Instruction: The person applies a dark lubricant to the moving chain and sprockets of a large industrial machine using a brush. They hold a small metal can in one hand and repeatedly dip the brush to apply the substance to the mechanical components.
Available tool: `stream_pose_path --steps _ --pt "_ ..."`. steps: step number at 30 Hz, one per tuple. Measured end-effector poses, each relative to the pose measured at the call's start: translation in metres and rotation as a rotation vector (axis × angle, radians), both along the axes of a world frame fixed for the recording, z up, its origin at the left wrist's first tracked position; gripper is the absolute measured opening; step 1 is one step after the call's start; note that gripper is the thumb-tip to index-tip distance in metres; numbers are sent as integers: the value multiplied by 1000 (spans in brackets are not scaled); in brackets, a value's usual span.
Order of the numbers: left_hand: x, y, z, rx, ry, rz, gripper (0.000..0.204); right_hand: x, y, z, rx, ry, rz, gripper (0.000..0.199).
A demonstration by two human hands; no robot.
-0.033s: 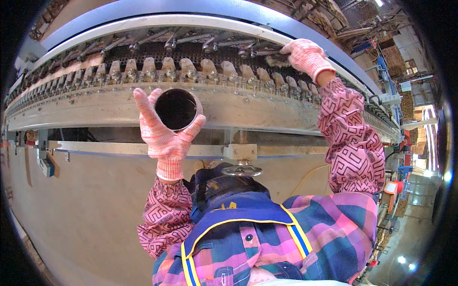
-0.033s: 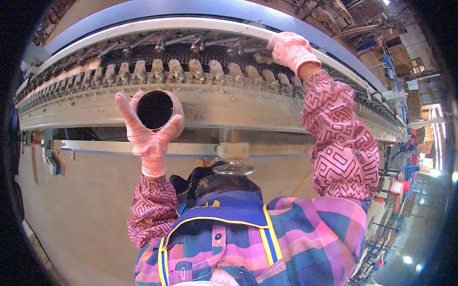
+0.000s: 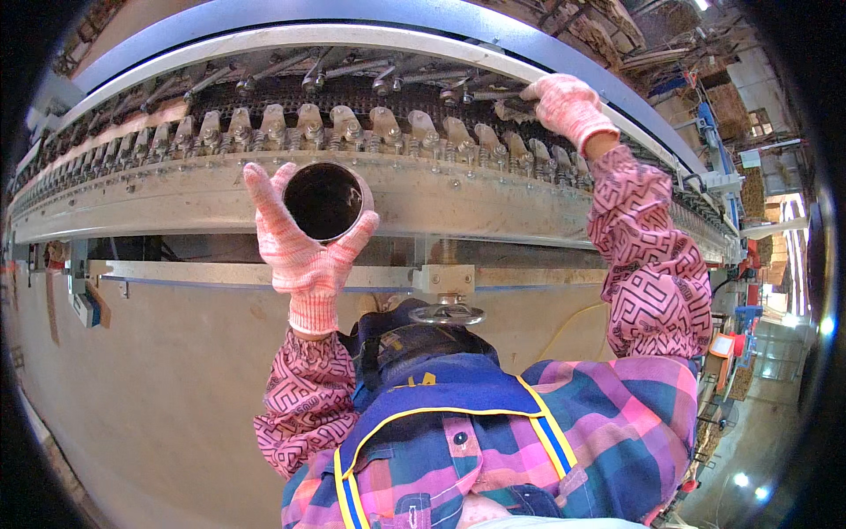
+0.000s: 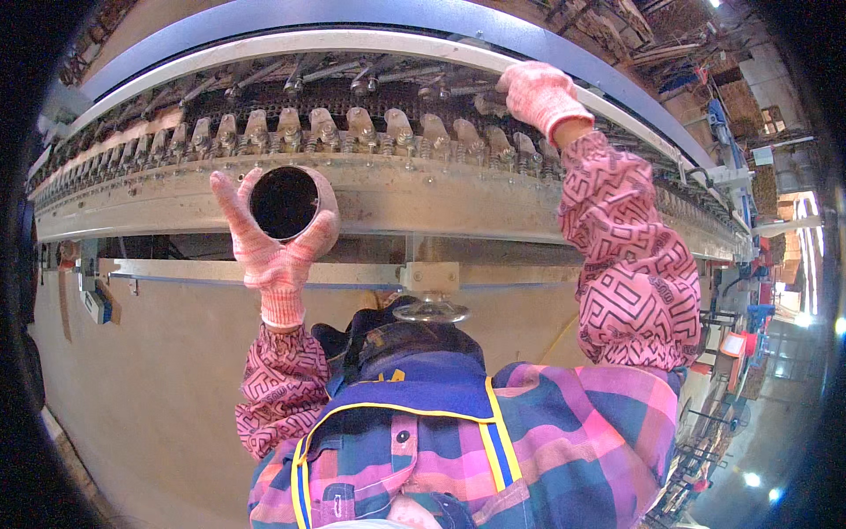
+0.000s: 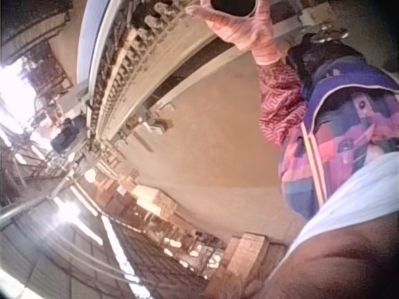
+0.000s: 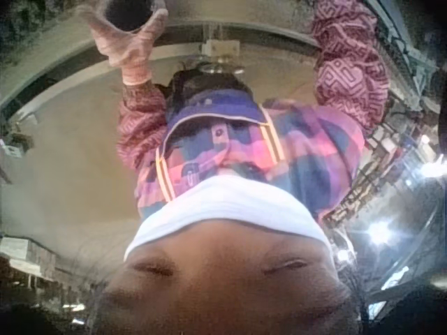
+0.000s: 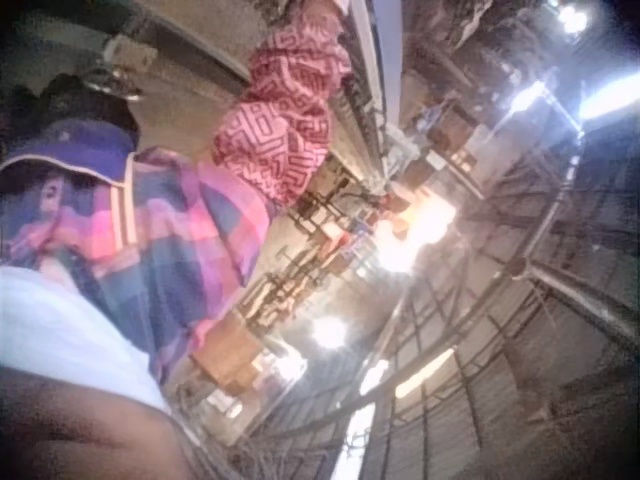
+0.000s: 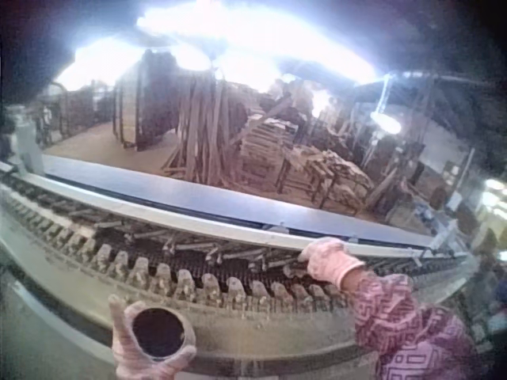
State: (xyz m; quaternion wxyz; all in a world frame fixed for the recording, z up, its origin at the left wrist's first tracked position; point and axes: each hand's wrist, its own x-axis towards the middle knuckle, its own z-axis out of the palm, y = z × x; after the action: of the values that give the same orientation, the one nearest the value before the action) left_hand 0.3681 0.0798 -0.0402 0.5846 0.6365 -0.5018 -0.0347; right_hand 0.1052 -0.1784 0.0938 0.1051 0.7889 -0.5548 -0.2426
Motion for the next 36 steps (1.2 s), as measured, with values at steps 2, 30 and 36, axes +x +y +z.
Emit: stream_pose_path --steps 2,30,36 --pt "-1 -3 4 -21 -15 -28 141 -4 3 -36 15 -66 -25 40" --pt "73 -5 8 48 -78 -425 131 -4 1 -44 -195 -147 -69 29" --pt "74 -5 15 80 -108 -433 125 17 1 -95 -182 -88 -169 29"
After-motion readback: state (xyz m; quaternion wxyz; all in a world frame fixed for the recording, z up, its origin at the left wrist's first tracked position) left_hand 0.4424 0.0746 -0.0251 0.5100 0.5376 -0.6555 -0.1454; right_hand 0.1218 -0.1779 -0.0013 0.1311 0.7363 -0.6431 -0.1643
